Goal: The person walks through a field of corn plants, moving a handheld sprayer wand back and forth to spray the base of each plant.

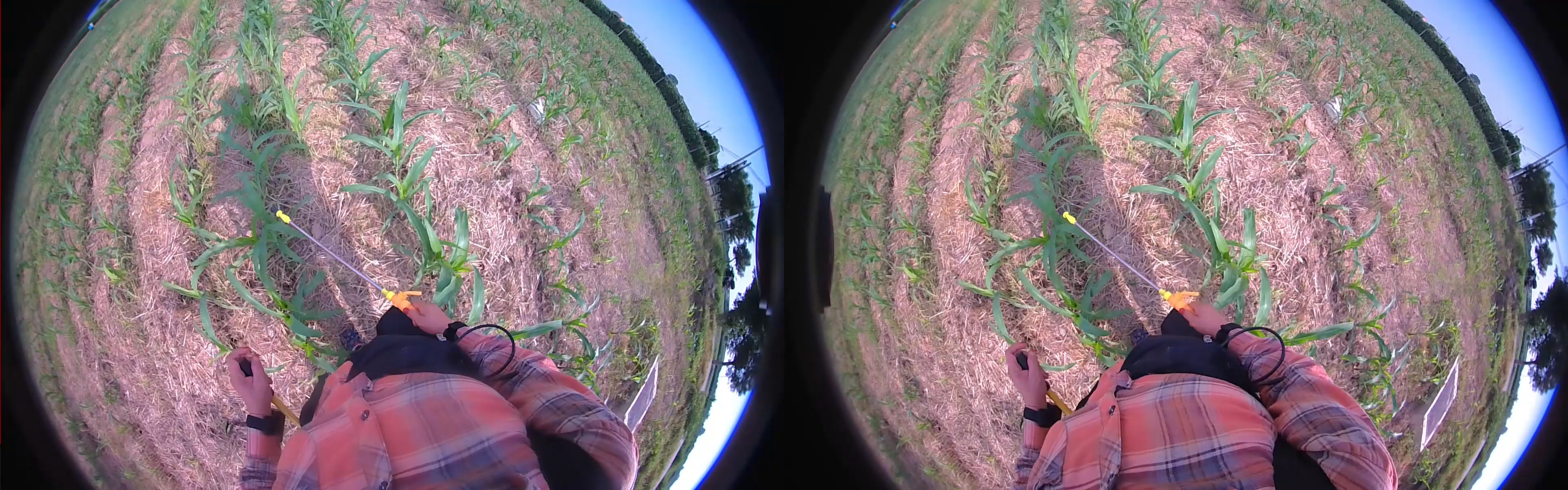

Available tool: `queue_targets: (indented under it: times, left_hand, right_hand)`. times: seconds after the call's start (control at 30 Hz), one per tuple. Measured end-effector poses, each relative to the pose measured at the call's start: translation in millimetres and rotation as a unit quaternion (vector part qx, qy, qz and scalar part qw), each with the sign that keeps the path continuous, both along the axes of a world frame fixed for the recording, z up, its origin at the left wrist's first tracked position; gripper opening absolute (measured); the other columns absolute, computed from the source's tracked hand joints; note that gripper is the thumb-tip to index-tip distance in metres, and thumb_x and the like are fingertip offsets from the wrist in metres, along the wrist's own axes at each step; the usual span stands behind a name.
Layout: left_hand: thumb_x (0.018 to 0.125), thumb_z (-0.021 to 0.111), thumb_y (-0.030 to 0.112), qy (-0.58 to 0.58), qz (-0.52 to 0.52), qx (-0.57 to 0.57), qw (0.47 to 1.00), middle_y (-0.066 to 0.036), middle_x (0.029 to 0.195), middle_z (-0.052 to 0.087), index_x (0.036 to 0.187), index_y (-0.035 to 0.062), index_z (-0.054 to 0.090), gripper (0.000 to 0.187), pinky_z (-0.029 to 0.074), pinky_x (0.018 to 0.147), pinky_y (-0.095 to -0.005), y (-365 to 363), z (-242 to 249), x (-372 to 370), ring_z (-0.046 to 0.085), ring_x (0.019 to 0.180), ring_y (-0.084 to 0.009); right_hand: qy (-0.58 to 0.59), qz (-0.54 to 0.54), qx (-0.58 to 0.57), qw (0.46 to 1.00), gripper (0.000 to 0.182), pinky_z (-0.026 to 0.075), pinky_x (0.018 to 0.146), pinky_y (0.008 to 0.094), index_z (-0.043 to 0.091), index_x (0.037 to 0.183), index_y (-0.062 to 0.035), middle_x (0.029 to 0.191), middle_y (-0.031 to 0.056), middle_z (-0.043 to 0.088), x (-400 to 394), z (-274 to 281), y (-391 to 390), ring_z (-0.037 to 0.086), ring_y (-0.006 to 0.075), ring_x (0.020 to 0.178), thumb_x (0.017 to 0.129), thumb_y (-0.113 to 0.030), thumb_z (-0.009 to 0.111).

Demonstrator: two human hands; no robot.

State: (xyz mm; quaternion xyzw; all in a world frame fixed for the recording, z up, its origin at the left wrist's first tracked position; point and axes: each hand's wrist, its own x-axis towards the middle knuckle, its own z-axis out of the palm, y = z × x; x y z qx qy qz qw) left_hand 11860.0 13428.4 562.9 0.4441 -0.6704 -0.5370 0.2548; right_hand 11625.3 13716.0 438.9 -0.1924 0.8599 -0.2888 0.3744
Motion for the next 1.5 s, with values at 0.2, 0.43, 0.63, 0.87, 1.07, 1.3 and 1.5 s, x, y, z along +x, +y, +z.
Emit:
queue_targets:
  times: [0.2,0.43,0.63,0.87,1.07,1.3,1.5]
  left_hand:
    - [0.078,0.047,0.004,0.035,0.044,0.01,0.998,0.0,0.065,0.04,0.09,0.0055,0.04,0.015,0.031,0.036,-0.0151,-11,83,9,0.037,0.042,-0.003]
    - [0.076,0.046,0.002,-0.102,-0.034,-0.165,0.98,-0.003,0.066,0.042,0.085,0.0033,0.043,0.01,0.033,0.05,-0.024,-61,-47,-114,0.036,0.054,-0.0109]
    - [0.076,0.045,0.004,-0.154,-0.075,-0.174,0.97,-0.007,0.068,0.045,0.081,0.0031,0.043,0.005,0.035,0.051,-0.0273,-77,-62,-226,0.042,0.057,-0.0137]
    - [0.079,0.044,0.005,-0.104,-0.098,-0.187,0.972,-0.003,0.069,0.045,0.082,0.0034,0.042,0.004,0.034,0.048,-0.0247,-97,-15,-312,0.039,0.055,-0.0102]
    - [0.079,0.041,0.0,-0.022,0.007,-0.03,0.999,-0.001,0.071,0.041,0.082,0.0033,0.043,0.005,0.028,0.043,-0.0193,-101,93,-323,0.032,0.051,-0.0061]
    - [0.077,0.048,0.006,-0.079,-0.088,-0.188,0.975,-0.004,0.061,0.043,0.081,0.0036,0.046,0.005,0.034,0.049,-0.0239,-174,-46,-407,0.039,0.051,-0.0112]
    - [0.077,0.047,0.006,-0.083,-0.069,-0.138,0.985,-0.007,0.06,0.046,0.082,0.0049,0.047,0.005,0.036,0.048,-0.0266,-235,-47,-464,0.043,0.051,-0.0146]
  right_hand:
    - [-0.086,0.037,0.003,0.996,0.035,0.039,0.049,0.0275,0.051,0.071,-0.0059,0.055,0.0025,0.052,-36,20,-30,0.051,0.0146,0.051,0.081,-0.039,0.043]
    - [0.012,0.013,0.032,0.999,0.038,0.041,0.052,0.0308,0.053,0.074,-0.0028,0.059,0.0074,0.055,-112,-37,-63,0.054,0.019,0.056,0.079,-0.039,0.045]
    - [0.024,-0.107,-0.008,0.994,0.036,0.041,0.053,0.0318,0.054,0.076,-0.0028,0.059,0.0083,0.055,-204,-42,-56,0.055,0.0193,0.057,0.078,-0.038,0.045]
    - [0.003,-0.279,-0.004,0.96,0.033,0.038,0.04,0.0268,0.054,0.077,-0.004,0.055,0.0033,0.051,-309,-45,-32,0.048,0.012,0.043,0.079,-0.036,0.045]
    - [-0.042,-0.415,-0.035,0.908,0.032,0.035,0.034,0.023,0.051,0.078,-0.0054,0.053,0.0009,0.046,-369,-54,-22,0.044,0.0095,0.04,0.08,-0.037,0.044]
    - [-0.052,-0.4,-0.022,0.915,0.033,0.035,0.036,0.0251,0.052,0.074,-0.0051,0.051,0.0016,0.048,-399,-32,-83,0.045,0.01,0.04,0.08,-0.037,0.043]
    - [-0.04,-0.276,0.015,0.96,0.032,0.031,0.032,0.0232,0.05,0.072,-0.0049,0.052,0.0008,0.046,-430,-30,-168,0.041,0.0087,0.036,0.081,-0.035,0.044]
